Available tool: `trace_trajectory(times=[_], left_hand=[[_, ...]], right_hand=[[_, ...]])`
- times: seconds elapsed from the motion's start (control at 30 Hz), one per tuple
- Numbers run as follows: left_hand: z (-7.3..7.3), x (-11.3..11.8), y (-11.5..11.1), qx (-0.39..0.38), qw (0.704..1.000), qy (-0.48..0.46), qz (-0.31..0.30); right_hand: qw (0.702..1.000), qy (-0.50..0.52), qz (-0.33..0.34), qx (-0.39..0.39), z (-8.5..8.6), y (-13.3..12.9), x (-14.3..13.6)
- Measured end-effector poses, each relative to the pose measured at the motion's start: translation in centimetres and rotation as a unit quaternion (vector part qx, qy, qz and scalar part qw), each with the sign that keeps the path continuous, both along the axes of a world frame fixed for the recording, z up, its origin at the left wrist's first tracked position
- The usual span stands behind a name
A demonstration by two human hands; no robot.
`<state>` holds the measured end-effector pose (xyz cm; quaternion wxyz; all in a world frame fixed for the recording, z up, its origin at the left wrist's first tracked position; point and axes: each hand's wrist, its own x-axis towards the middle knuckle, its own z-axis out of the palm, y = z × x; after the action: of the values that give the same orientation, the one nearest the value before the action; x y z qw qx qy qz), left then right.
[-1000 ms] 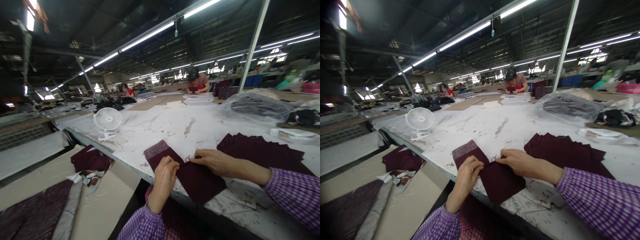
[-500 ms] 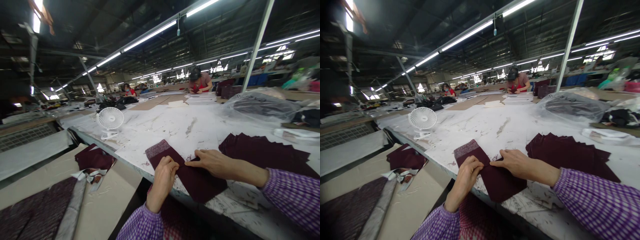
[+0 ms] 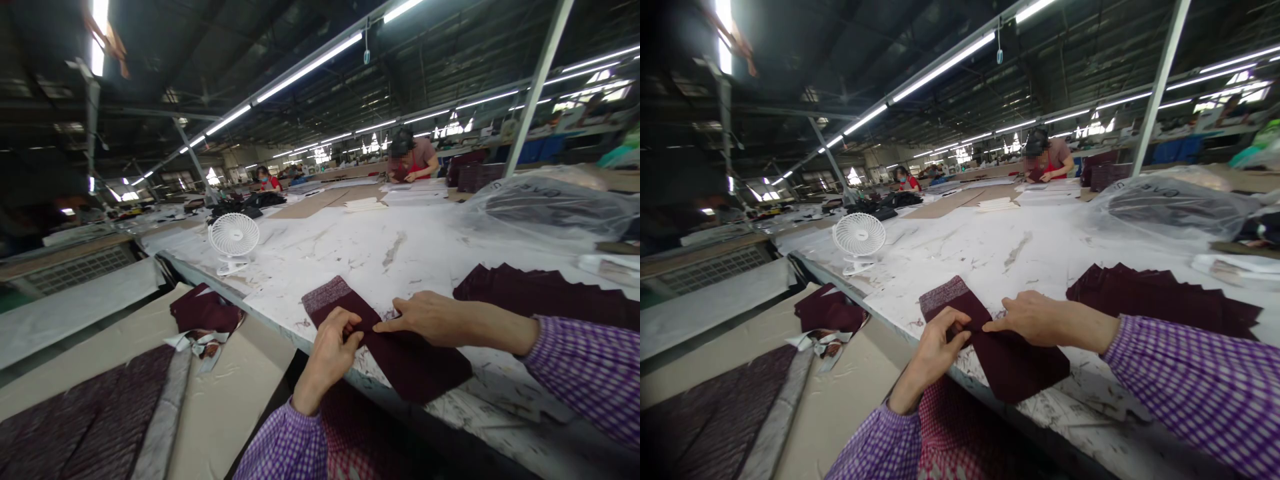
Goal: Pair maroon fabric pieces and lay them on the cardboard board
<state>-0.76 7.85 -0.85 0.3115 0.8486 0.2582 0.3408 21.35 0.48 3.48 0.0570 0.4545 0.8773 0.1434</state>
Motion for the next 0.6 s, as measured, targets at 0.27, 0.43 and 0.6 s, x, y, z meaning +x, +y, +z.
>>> trace_trajectory(times=[0.27,0.43,0.6], left_hand=[[-0.3,0.3,-1.0,0.108,0.992,0.061,0.024],[-0.4,0.1,-0.9,0.124,0.99,0.066,0.02],[-0.6,-0.6,0.1,0.034,0.999,-0.035,-0.011]], right_hand=[[0.999,-0.022,-0.008,-0.043,0.8,0.4,-0.3],[0.999,-0.016,-0.001,-0.046,1.5,0.6,-1.2],[0.998,-0.064,0.024,0.001,1.8,0.1,-2.2]])
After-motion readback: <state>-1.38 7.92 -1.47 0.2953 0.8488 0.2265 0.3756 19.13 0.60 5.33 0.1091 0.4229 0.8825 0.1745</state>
